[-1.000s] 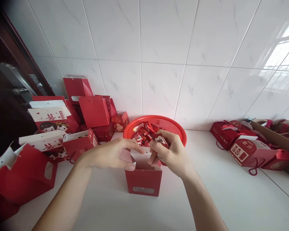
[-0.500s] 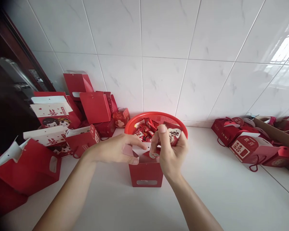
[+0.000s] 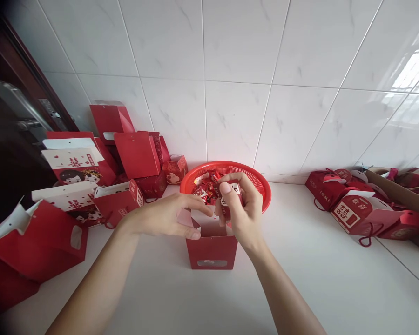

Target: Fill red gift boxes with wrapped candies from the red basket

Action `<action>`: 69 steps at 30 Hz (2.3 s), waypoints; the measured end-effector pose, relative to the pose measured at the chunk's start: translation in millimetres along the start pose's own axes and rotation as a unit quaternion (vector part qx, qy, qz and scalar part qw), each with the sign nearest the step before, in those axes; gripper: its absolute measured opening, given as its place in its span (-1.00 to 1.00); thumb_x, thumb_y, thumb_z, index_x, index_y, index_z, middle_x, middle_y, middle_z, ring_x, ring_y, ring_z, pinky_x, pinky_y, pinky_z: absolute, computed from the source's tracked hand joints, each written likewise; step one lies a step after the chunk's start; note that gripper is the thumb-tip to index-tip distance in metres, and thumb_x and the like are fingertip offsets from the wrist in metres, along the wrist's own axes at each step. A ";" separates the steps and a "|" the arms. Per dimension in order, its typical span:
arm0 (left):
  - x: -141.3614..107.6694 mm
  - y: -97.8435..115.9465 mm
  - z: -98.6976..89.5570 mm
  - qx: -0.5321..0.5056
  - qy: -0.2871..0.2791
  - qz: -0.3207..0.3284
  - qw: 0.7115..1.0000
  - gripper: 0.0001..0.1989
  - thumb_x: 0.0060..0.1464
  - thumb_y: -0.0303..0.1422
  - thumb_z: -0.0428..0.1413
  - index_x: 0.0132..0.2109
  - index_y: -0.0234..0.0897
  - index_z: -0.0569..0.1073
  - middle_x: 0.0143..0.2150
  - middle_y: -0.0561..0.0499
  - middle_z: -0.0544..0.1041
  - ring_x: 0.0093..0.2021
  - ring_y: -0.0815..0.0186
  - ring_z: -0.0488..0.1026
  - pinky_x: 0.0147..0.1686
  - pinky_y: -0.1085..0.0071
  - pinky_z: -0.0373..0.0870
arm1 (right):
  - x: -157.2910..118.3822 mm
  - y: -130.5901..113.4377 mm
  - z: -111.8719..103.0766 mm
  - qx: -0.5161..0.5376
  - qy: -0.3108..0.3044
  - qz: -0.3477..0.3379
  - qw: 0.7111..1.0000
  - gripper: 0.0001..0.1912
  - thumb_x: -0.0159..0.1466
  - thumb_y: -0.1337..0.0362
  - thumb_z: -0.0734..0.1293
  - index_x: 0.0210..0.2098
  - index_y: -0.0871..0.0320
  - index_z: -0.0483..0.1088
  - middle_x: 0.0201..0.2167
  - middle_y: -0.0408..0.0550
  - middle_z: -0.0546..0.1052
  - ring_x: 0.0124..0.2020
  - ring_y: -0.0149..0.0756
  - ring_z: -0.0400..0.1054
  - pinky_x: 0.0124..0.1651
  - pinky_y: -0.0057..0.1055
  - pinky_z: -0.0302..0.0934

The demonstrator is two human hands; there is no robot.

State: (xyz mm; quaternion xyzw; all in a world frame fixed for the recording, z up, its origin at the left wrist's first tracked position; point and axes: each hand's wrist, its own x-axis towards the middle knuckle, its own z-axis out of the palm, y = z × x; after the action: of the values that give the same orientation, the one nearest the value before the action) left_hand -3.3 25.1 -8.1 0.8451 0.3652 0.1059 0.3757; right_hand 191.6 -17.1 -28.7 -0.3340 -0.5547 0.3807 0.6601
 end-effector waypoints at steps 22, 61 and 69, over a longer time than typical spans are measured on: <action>-1.8 3.1 -1.0 0.012 -0.004 0.015 1.000 -0.55 0.02 -0.27 0.33 0.09 -0.08 0.58 0.18 -0.01 0.55 0.16 0.09 0.48 0.05 0.31 0.41 | 10.2 -14.7 -24.2 -0.027 -0.156 0.033 0.987 -0.80 0.33 0.10 0.42 -0.21 0.07 0.39 -0.13 -0.01 0.60 -0.14 -0.20 0.53 -0.09 -0.23 0.46; -10.5 14.2 2.5 0.021 0.234 0.122 0.964 -0.79 0.28 -0.19 0.14 -0.07 -0.18 0.56 -0.09 0.02 0.62 -0.04 0.23 0.52 0.00 0.35 0.41 | 1.6 -29.2 -35.7 -0.306 -0.158 -0.058 0.937 -0.88 0.31 0.25 0.40 -0.16 0.00 0.57 -0.28 -0.12 0.66 -0.28 -0.23 0.56 -0.25 -0.33 0.48; -23.7 12.2 -10.3 0.099 0.063 0.073 0.990 -0.76 0.26 -0.15 0.14 -0.21 -0.12 0.65 0.04 -0.02 0.55 -0.04 0.18 0.51 -0.03 0.31 0.40 | 4.7 -40.2 -48.3 -0.354 -0.174 -0.058 0.917 -0.92 0.25 0.22 0.42 -0.26 0.01 0.57 -0.30 -0.10 0.66 -0.28 -0.15 0.56 -0.34 -0.33 0.45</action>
State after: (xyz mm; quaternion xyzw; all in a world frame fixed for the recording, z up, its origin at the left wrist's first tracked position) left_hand -18.3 8.8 10.0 0.8940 0.3346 0.1494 0.2580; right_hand 245.1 -33.5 0.5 -0.4413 -0.7780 0.1728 0.4126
